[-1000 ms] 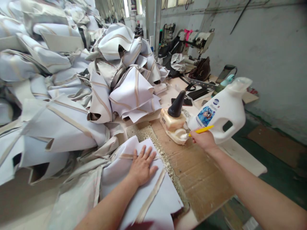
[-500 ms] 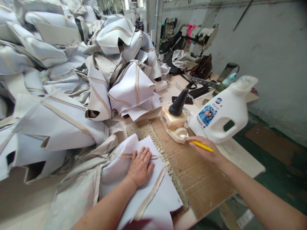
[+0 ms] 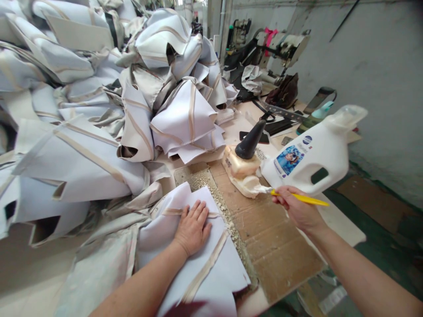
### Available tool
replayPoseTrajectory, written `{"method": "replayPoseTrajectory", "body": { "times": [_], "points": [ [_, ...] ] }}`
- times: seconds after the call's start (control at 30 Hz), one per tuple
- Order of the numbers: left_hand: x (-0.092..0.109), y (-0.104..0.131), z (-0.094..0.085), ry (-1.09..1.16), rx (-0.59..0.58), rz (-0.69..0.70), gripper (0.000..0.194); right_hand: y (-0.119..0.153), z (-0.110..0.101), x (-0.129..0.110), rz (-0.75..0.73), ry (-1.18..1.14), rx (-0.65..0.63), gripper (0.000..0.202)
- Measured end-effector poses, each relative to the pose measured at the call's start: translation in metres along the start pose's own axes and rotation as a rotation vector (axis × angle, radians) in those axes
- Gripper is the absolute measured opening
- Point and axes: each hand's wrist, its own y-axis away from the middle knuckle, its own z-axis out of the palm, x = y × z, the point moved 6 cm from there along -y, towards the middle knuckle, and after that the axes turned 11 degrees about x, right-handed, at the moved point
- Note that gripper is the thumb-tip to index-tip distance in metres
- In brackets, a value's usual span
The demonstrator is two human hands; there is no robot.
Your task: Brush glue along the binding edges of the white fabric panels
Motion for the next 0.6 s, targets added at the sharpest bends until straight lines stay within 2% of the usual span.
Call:
{"method": "replayPoseTrajectory", "body": {
  "times": [0.13,0.27,0.4,0.5,0.6],
  "points": [
    [-0.001,0.0,0.0,0.009,0.03,0.016,0.043,-0.021,0.016,0.002,0.066,-0.123,0.049,0.033],
    [-0.001,0.0,0.0,0.011,0.051,0.025,0.041,-0.033,0.005,0.004,0.062,-0.098,0.141,0.028],
    [0.0,0.001,-0.003,0.002,0.049,0.019,0.041,-0.027,-0.011,0.003,0.046,-0.06,0.199,0.024],
    [0.001,0.002,-0.003,-0.001,0.042,0.017,0.041,-0.018,-0.017,0.004,-0.004,0.051,0.185,0.02],
    [0.003,0.003,-0.002,-0.014,0.027,0.003,0.041,-0.01,-0.017,0.004,-0.081,0.314,0.087,0.025]
  ]
}}
